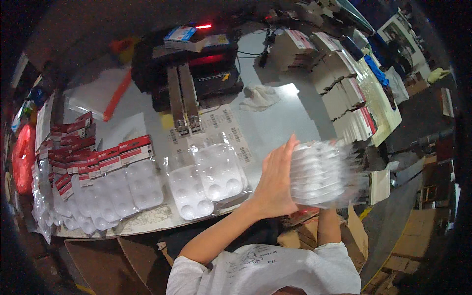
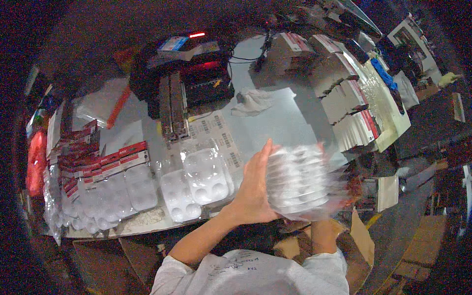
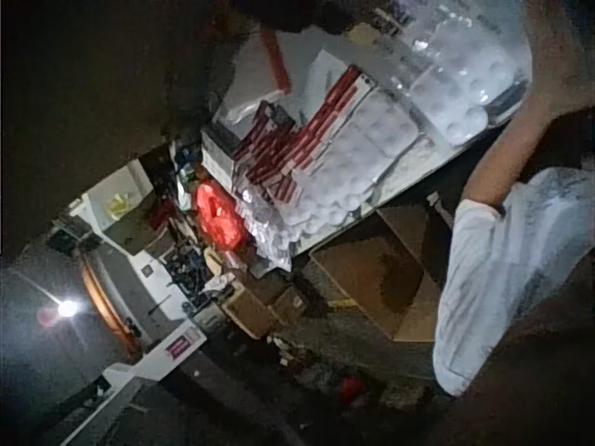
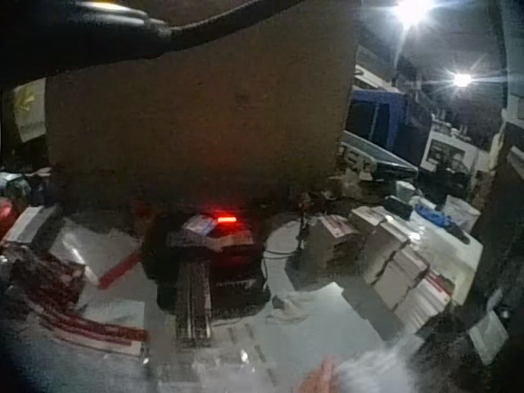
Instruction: The person places white plastic mixing palettes into clear plastic bags and seals them with red Artix labels using a heat sealer. The person repeatedly picks up palettes, inserts them into bags, and seals the packages on a workbench.
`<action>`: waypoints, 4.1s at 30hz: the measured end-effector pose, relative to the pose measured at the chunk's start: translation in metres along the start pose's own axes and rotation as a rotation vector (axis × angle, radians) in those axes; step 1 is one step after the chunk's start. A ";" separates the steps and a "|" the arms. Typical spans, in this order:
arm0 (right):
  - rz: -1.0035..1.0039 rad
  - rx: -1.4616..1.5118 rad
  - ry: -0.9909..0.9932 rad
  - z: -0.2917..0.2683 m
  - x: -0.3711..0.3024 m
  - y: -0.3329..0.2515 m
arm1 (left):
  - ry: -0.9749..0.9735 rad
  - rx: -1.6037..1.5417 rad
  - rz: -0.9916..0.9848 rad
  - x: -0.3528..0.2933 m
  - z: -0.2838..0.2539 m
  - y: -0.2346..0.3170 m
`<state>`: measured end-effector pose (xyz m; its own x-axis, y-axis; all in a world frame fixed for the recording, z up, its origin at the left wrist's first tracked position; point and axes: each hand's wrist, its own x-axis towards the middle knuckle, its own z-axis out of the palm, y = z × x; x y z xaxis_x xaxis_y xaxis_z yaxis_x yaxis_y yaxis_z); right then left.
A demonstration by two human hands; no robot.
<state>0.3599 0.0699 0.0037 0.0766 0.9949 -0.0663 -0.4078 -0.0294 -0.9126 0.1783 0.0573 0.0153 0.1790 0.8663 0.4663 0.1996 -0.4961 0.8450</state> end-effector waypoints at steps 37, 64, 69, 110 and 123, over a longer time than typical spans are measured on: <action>-0.024 -0.700 -0.892 0.141 -0.089 0.036 | 0.426 -0.968 -0.563 -0.189 -0.118 0.004; -0.529 -0.621 -0.531 0.109 -0.093 0.032 | 0.245 -0.510 -0.459 -0.154 -0.110 0.076; -0.041 -0.700 -0.130 0.097 -0.006 0.007 | 0.848 -0.484 -0.963 -0.114 -0.156 0.053; -0.154 -0.952 -0.340 0.157 -0.048 0.027 | 0.592 0.097 -0.493 -0.116 -0.132 0.020; -0.474 -1.130 -0.452 0.152 -0.047 0.057 | 0.458 0.499 -0.665 -0.116 -0.129 -0.004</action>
<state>0.1950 0.0365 0.0164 -0.3996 0.8688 0.2925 0.5767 0.4863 -0.6565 0.0320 -0.0340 -0.0084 -0.4935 0.8664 0.0760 0.5321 0.2317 0.8144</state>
